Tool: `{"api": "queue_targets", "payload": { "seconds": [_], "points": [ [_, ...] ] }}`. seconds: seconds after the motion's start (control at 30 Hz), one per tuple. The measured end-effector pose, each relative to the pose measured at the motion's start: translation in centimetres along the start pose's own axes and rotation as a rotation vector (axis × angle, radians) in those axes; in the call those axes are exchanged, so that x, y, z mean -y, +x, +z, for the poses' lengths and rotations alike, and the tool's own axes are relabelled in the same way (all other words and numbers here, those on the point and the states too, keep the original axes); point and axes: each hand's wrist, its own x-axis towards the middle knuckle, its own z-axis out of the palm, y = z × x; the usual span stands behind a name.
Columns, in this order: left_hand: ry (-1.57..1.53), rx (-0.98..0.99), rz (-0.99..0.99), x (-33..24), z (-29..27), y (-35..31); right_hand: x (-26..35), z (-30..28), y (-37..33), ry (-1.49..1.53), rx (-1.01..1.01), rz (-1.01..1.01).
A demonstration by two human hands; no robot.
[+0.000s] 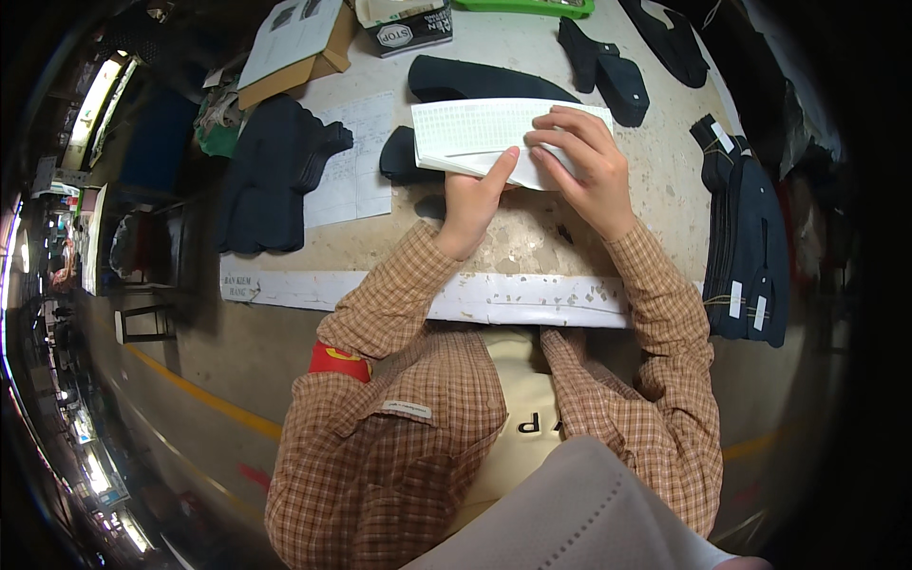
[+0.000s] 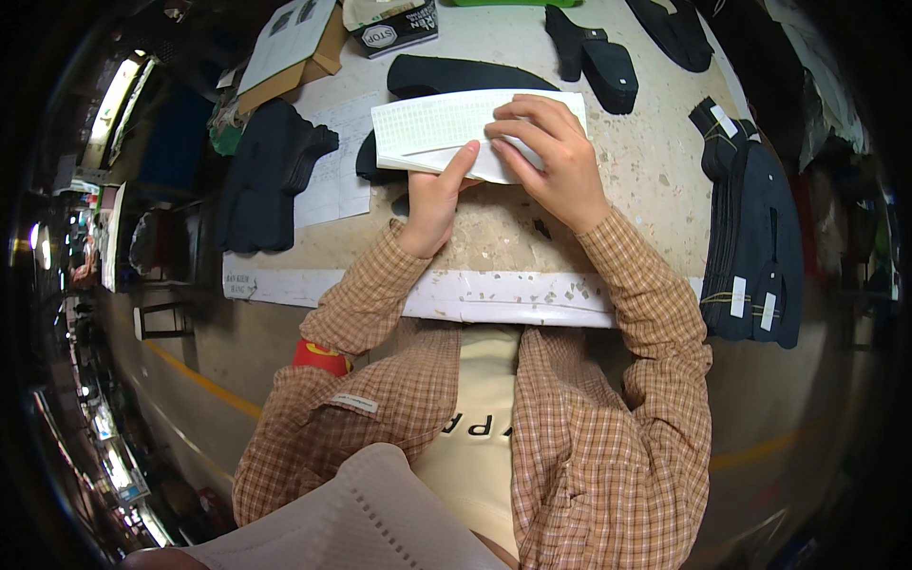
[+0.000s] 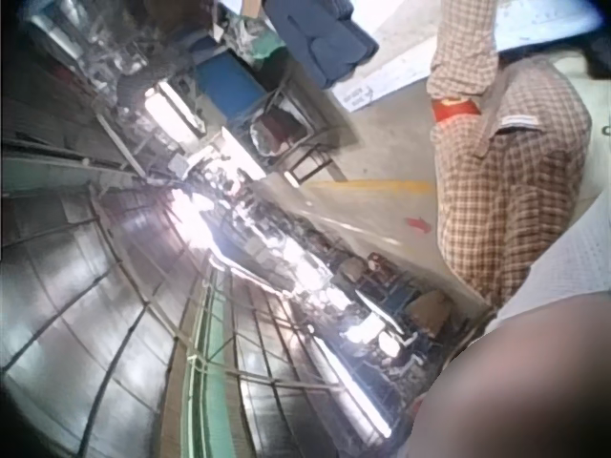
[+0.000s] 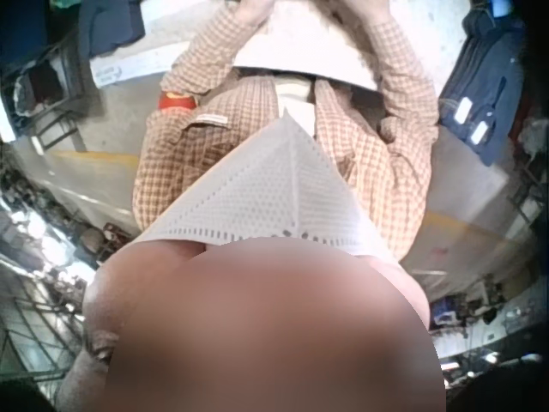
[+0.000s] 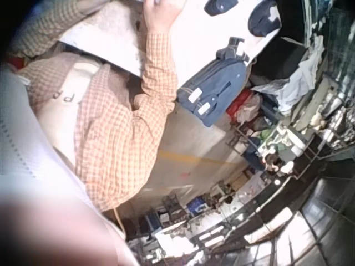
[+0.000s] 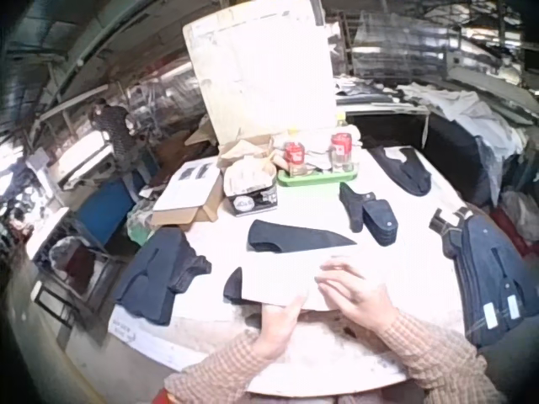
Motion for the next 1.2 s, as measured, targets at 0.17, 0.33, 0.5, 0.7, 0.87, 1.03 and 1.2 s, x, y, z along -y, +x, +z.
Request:
{"api": "queue_targets", "payload": {
  "seconds": [0.17, 0.33, 0.5, 0.7, 0.87, 1.03, 1.2],
  "points": [
    [0.016, 0.032, 0.056, 0.3, 0.05, 0.02, -0.18, 0.41, -0.36, 0.019, -0.008, 0.023],
    [0.06, 0.05, 0.088, 0.33, 0.02, 0.04, -0.05, 0.68, -0.6, 0.034, -0.007, 0.043],
    [0.028, 0.065, 0.091, -0.02, 0.2, 0.0, -0.12, 0.67, -0.52, 0.028, -0.025, 0.071],
    [0.049, 0.065, 0.098, -0.27, 0.21, -0.11, -0.01, 0.65, -0.54, 0.056, -0.034, 0.107],
    [0.073, 0.066, 0.091, 0.08, 0.01, -0.09, 0.3, 0.76, -0.84, 0.019, -0.06, 0.087],
    [0.04, 0.055, 0.109, 0.49, 0.01, 0.01, 0.49, 0.77, -1.0, 0.038, -0.092, 0.116],
    [0.058, 0.04, 0.091, 0.3, 0.32, -0.14, 0.54, 0.91, -0.98, 0.042, -0.081, 0.095]
  ]
}}
